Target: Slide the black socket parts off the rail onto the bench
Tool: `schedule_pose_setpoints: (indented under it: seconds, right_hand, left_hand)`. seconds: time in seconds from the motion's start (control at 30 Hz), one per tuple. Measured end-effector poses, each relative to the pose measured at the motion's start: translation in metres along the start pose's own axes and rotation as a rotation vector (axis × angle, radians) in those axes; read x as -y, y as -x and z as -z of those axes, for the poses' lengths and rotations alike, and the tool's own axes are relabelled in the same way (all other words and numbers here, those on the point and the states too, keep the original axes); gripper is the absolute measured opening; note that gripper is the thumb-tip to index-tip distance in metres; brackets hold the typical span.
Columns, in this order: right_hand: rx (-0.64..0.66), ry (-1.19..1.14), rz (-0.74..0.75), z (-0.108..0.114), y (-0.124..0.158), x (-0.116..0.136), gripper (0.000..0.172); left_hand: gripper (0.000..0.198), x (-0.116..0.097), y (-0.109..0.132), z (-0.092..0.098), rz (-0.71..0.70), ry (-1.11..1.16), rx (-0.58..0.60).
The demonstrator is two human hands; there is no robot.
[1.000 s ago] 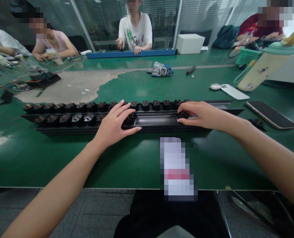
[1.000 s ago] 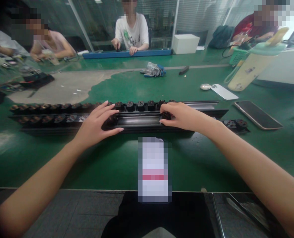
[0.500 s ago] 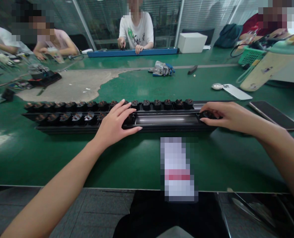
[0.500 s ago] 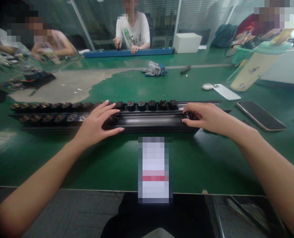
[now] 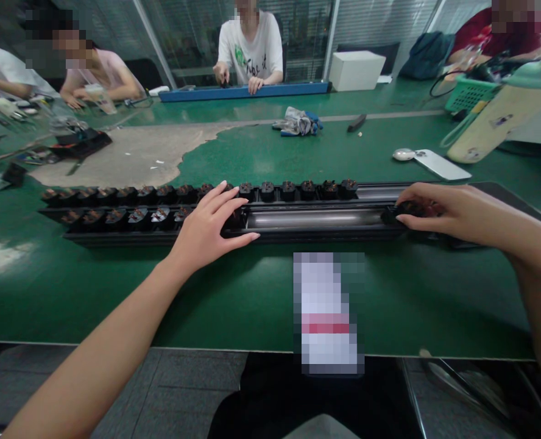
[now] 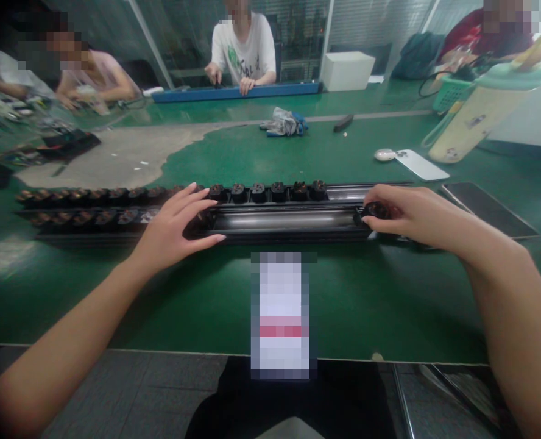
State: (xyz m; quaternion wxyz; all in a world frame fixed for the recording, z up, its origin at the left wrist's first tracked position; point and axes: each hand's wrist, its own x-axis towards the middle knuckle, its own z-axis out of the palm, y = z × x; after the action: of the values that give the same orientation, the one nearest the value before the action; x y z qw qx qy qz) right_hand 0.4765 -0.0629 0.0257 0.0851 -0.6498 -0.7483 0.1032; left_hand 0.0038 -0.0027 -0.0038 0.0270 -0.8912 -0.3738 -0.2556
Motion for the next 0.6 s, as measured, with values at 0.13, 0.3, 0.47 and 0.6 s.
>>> schedule_pose_setpoints:
  seconds: [0.13, 0.3, 0.47, 0.6]
  right_hand:
    - [0.039, 0.066, -0.070, 0.004, 0.002, -0.014, 0.066]
    - [0.090, 0.088, -0.089, 0.005, 0.003, -0.024, 0.070]
    - [0.157, 0.101, -0.042, -0.001, -0.001, -0.026, 0.070]
    - [0.140, 0.070, 0.061, -0.009, -0.005, -0.033, 0.069]
  left_hand:
    - [0.062, 0.000, 0.000, 0.000, 0.005, -0.003, 0.007]
    - [0.062, 0.000, -0.001, 0.000, -0.004, -0.006, 0.005]
    - [0.062, 0.000, -0.001, 0.001, 0.003, -0.001, 0.013]
    - [0.064, 0.000, -0.001, 0.001, -0.003, -0.001, 0.012]
